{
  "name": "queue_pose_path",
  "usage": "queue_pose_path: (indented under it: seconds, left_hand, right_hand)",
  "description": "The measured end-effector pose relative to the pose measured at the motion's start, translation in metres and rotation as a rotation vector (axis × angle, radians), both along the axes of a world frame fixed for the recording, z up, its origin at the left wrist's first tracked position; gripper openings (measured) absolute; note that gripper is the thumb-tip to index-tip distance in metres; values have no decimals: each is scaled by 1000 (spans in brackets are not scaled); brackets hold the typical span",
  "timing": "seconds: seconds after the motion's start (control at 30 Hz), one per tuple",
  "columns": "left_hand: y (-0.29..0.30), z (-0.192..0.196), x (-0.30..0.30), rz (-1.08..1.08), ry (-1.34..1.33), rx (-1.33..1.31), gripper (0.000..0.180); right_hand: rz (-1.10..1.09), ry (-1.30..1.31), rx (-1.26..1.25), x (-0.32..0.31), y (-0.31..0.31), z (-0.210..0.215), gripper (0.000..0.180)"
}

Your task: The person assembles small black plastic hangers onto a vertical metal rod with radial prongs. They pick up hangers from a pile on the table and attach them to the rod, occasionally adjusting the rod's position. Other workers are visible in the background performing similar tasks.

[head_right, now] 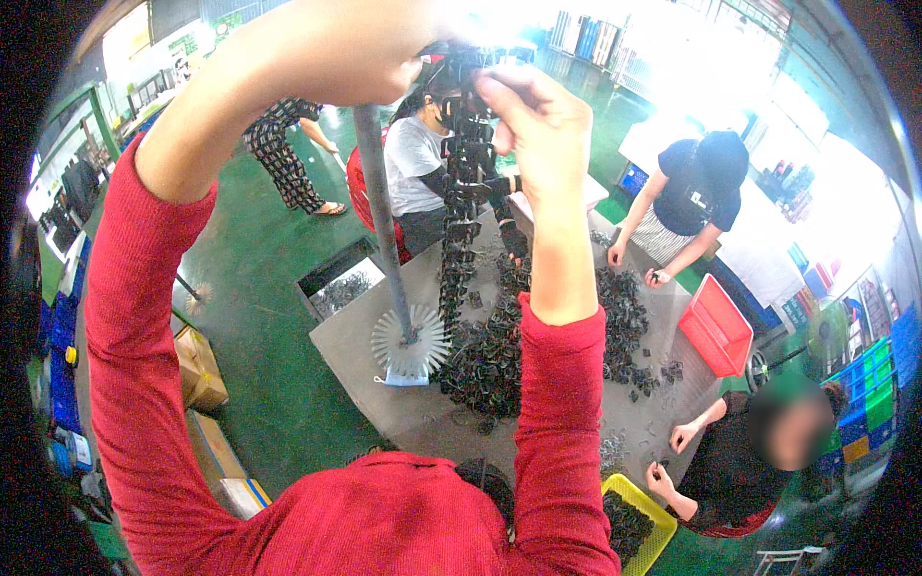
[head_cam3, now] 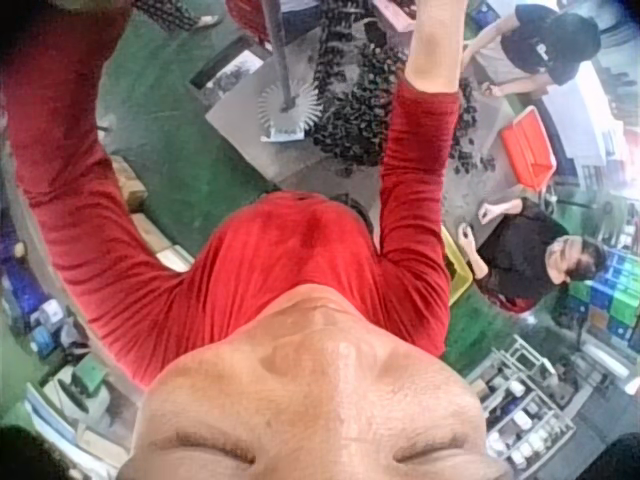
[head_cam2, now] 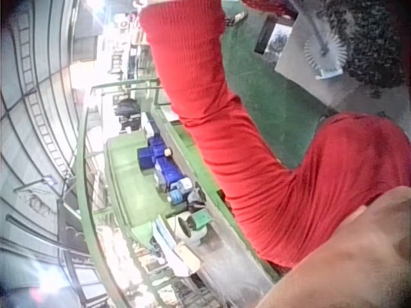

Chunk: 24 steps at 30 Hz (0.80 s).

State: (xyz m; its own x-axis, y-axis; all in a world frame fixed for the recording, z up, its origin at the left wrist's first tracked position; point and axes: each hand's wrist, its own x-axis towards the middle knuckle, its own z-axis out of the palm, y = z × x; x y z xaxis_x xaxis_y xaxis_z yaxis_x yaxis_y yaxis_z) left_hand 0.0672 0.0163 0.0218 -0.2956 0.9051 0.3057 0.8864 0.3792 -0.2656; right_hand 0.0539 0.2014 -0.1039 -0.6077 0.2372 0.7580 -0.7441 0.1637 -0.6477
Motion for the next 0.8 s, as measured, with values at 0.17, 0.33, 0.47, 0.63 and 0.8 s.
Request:
queue_pose_path:
  seconds: [0.17,0.33,0.47,0.63,0.8]
  left_hand:
    - [-4,5,-10,-7,-70,-18,29]
    - [-26,-6,-50,-163,-42,66,50]
    - [-18,3,-41,-230,-99,55,47]
    - [-12,10,-19,-22,-54,-5,44]
    - [16,5,-11,191,-44,-22,19]
  right_hand:
    - [295,-1,-358,5,53,-27,21]
    - [-353,-276,-44,31,102,-35,26]
    - [-925,-746,684,38,170,-64,43]
    - [-531,-303,363,15,59,-24,42]
    - [-547,103,387,-9,-9,3,27]
